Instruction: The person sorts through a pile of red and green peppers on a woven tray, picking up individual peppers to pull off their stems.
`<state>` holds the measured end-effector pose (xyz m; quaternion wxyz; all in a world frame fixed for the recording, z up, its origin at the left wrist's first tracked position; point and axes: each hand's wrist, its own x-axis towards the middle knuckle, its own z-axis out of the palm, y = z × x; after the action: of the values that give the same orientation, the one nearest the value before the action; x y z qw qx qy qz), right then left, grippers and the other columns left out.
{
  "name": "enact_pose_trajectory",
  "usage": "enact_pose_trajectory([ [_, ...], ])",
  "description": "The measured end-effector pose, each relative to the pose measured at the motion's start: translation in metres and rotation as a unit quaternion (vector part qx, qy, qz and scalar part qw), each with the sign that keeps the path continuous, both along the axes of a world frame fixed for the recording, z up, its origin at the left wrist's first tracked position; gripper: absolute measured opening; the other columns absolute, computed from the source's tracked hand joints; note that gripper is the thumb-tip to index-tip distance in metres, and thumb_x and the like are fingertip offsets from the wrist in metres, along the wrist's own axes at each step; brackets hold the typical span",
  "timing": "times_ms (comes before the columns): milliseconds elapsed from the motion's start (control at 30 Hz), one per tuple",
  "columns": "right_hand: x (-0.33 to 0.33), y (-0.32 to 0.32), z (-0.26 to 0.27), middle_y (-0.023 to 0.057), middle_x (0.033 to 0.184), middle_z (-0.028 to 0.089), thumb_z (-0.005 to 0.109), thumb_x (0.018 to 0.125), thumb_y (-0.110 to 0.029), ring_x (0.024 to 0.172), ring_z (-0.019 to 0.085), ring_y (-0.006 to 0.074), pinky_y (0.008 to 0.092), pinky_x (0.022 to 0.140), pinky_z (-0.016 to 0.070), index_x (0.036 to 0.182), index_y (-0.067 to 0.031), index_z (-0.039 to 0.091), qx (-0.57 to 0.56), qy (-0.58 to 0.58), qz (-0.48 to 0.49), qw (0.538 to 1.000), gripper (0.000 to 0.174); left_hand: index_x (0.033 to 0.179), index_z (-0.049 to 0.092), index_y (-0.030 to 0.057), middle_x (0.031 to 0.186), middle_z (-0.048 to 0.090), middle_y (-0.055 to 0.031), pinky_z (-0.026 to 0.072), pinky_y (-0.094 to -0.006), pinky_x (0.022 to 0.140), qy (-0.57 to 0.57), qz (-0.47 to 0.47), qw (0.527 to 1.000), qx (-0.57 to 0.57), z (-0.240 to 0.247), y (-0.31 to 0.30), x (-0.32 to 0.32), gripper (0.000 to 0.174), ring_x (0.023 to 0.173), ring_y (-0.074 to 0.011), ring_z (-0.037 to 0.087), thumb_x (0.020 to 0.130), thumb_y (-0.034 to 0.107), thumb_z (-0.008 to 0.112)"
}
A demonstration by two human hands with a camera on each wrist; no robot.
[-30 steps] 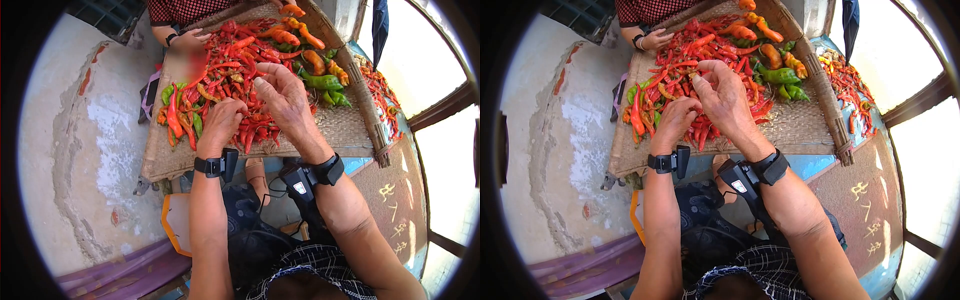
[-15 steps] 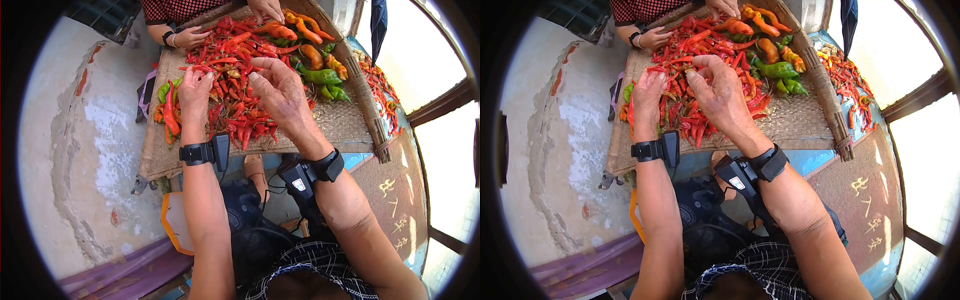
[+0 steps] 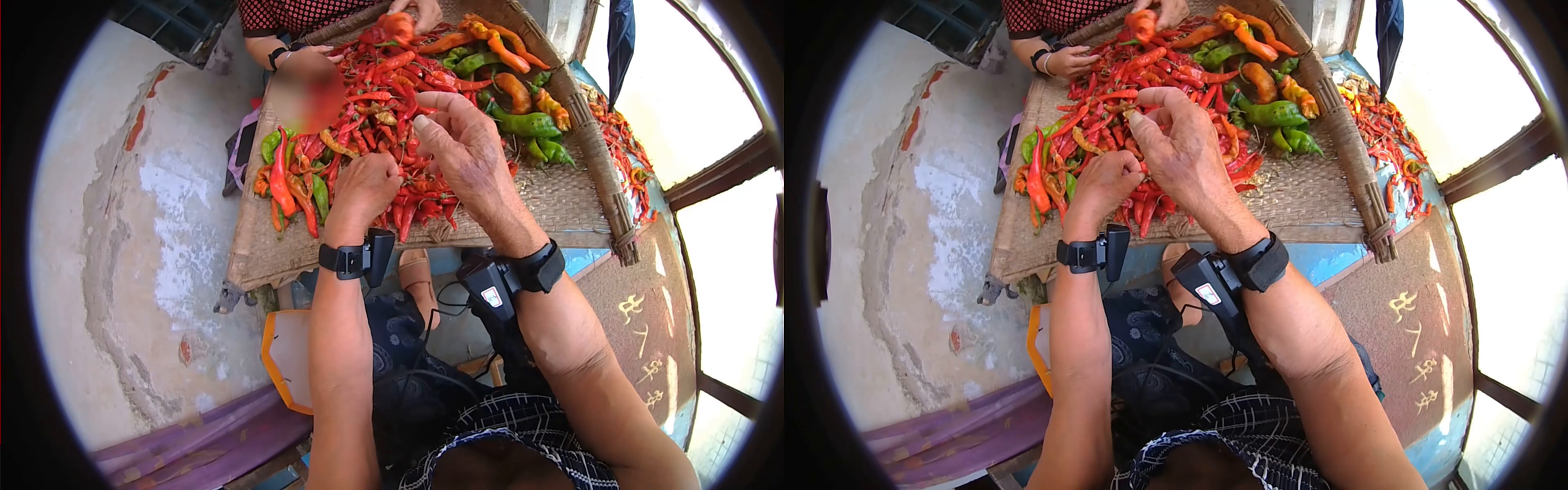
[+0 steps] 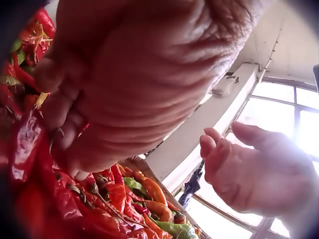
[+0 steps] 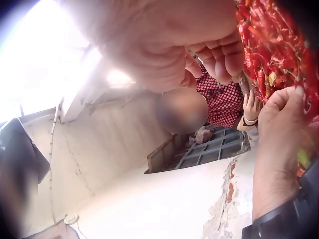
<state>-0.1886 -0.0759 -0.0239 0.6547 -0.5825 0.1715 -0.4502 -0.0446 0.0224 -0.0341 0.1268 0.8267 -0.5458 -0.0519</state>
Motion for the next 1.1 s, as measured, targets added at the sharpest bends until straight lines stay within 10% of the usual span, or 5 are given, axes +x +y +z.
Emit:
enact_pose_trajectory([
  [333,-0.001,-0.002,0.000,0.0047,0.068,0.058,0.060,0.088,-0.013,0.061,0.052,0.0104,0.0272,0.053,0.0422,0.110,0.0075,0.056,0.001,0.008,-0.004,1.000,0.031,0.085,0.066,0.0034,0.075,0.059,0.0023,0.0429,-0.0206,0.060,0.271,0.079,0.937,-0.204,0.028,-0.004,0.007,0.012,0.065,-0.0049,0.051,0.084,0.015,0.067],
  [633,-0.003,-0.001,-0.002,0.0031,0.066,0.055,0.059,0.088,-0.012,0.060,0.050,0.0093,0.0263,0.052,0.0416,0.110,0.0072,0.056,0.013,0.006,-0.002,1.000,0.029,0.091,0.060,0.0025,0.079,0.059,0.0005,0.0416,-0.0191,0.056,0.322,0.066,0.863,-0.384,0.031,-0.009,-0.011,0.012,0.065,-0.0042,0.051,0.090,0.014,0.062],
  [867,-0.001,-0.003,-0.007,0.0022,0.064,0.054,0.059,0.088,-0.012,0.059,0.050,0.0089,0.0261,0.052,0.0415,0.110,0.0083,0.056,-0.007,0.013,-0.012,1.000,0.030,0.095,0.057,0.0024,0.077,0.060,-0.0008,0.0418,-0.0178,0.053,0.257,0.064,0.938,-0.223,0.018,-0.006,0.003,0.012,0.063,-0.0033,0.052,0.090,0.013,0.060],
  [1000,-0.001,-0.001,-0.003,0.0026,0.065,0.055,0.060,0.088,-0.013,0.060,0.050,0.0094,0.0264,0.053,0.0417,0.110,0.0080,0.056,0.005,0.010,-0.019,1.000,0.031,0.094,0.059,0.0031,0.075,0.059,-0.0005,0.0421,-0.0189,0.054,0.368,0.056,0.841,-0.393,0.039,-0.006,-0.012,0.011,0.060,-0.0042,0.051,0.090,0.013,0.060],
  [1100,-0.001,-0.001,-0.005,0.0032,0.066,0.056,0.060,0.088,-0.013,0.060,0.051,0.0100,0.0267,0.054,0.0422,0.111,0.0082,0.056,0.017,0.006,-0.013,1.000,0.032,0.095,0.057,0.0036,0.076,0.059,-0.0003,0.0417,-0.0180,0.054,0.341,0.074,0.897,-0.272,0.033,-0.002,-0.004,0.012,0.059,-0.0037,0.050,0.091,0.014,0.060],
])
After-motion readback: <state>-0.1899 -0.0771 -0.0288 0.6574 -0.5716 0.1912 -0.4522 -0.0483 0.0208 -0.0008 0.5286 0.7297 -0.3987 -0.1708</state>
